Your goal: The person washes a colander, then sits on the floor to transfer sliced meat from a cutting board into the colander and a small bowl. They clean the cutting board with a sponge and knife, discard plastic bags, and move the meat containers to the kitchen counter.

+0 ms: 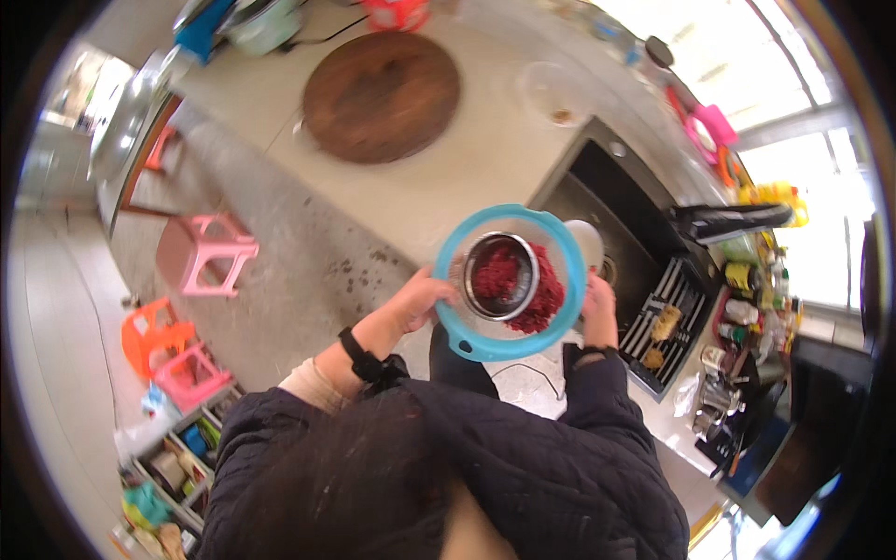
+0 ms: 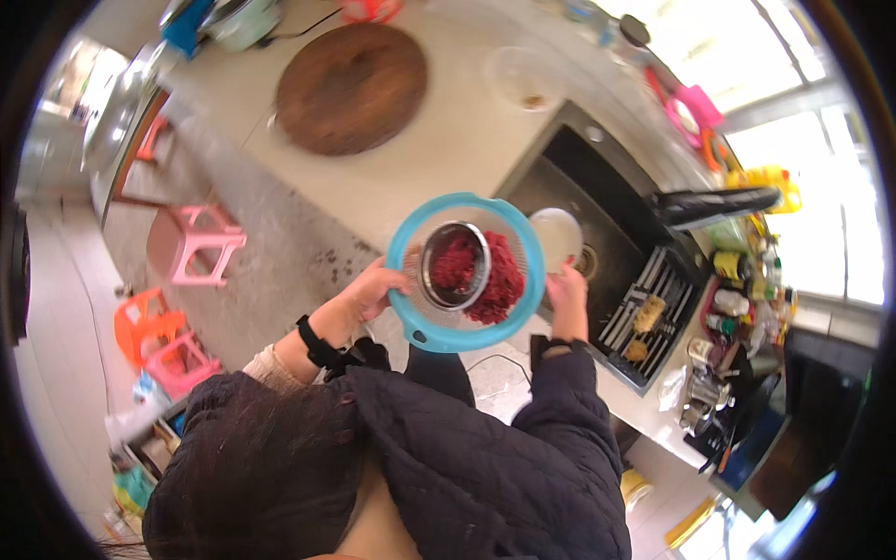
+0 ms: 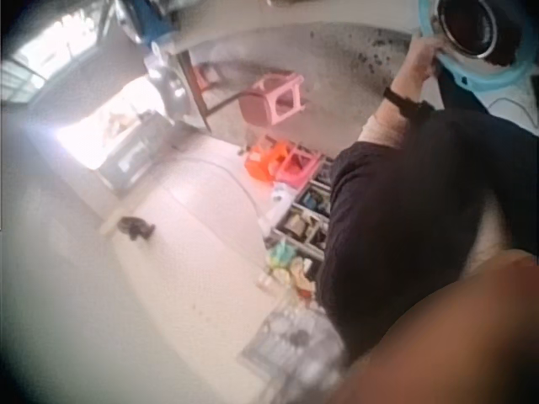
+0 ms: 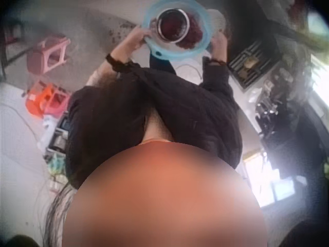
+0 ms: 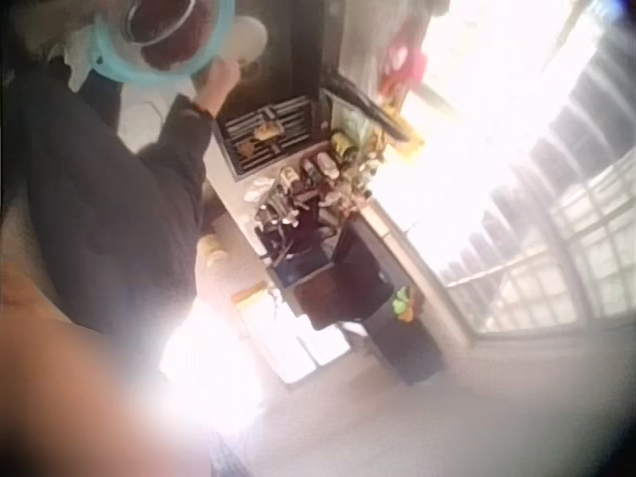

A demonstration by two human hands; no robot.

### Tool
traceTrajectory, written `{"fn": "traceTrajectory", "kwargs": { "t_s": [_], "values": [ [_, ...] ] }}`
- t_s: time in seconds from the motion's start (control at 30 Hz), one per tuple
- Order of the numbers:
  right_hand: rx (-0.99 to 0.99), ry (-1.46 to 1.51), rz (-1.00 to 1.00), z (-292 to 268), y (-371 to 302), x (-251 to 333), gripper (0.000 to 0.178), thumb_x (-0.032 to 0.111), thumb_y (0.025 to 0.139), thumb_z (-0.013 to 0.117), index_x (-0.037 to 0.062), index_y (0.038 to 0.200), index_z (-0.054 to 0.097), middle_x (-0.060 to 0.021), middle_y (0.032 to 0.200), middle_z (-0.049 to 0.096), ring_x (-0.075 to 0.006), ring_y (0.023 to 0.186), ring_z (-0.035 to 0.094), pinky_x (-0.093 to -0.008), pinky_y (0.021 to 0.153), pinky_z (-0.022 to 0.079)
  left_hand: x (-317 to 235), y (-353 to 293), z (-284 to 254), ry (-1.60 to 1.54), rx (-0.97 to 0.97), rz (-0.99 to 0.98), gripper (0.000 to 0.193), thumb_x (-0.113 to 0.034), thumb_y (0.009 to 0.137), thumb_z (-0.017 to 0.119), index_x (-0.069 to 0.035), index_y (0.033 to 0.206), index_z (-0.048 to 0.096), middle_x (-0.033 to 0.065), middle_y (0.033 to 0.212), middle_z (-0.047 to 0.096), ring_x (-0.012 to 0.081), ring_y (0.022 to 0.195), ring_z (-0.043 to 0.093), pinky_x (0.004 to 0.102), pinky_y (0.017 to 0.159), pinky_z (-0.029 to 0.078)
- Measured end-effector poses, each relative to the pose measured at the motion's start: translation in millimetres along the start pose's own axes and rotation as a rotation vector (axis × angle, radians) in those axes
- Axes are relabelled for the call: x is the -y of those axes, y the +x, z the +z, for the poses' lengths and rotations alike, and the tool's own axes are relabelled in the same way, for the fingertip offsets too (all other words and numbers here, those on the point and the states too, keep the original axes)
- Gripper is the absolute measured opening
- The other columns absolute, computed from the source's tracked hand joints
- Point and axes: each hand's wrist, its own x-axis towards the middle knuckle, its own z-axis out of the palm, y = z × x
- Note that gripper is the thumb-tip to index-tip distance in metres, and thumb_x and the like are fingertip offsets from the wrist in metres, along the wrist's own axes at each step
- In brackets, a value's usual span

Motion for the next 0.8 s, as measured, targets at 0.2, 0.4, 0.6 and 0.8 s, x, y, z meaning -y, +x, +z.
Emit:
{"fn": "traceTrajectory", "kwargs": {
  "t_s": [0.2,0.4,0.6,0.8],
  "values": [
    [0.206,-0.452,-0.580,146,-206,-100,0.023,0.019,0.099,0.053,0.0000,0.110,0.057,-0.0102,0.089,0.066,-0.0172,0.076,0.065,-0.0285,0.070,0.054,45,-94,-135,-0.105,-0.010,0.050,0.067,0.007,0.071,0.051,-0.002,0.137,0.050,0.0070,0.121,0.061,0.0139,0.086,0.058,0.0263,0.070,0.048],
    [0.246,-0.883,-0.164,185,-180,-331,0.023,0.026,0.097,0.055,0.0042,0.100,0.062,-0.0066,0.081,0.063,-0.0135,0.066,0.061,-0.0271,0.054,0.050,143,-162,-306,-0.330,-0.344,0.250,0.067,0.005,0.070,0.051,-0.001,0.137,0.048,0.0078,0.121,0.059,0.0170,0.102,0.058,0.0267,0.078,0.048],
    [-0.109,-0.618,0.318,140,74,-476,0.035,0.028,0.094,0.060,0.0015,0.116,0.051,-0.0161,0.090,0.060,-0.0307,0.076,0.063,-0.0459,0.069,0.056,216,-139,-425,-0.311,-0.568,0.445,0.084,0.002,0.063,0.049,0.005,0.145,0.034,0.0166,0.146,0.042,0.0271,0.136,0.040,0.0367,0.112,0.032],
    [-0.297,-0.389,0.124,104,281,-516,0.032,0.034,0.098,0.053,0.0055,0.112,0.054,-0.0194,0.096,0.063,-0.0341,0.079,0.064,-0.0491,0.074,0.057,258,-57,-501,-0.386,-0.594,0.490,0.077,0.003,0.065,0.049,0.007,0.141,0.039,0.0155,0.142,0.048,0.0266,0.134,0.043,0.0351,0.110,0.032]
  ]
}}
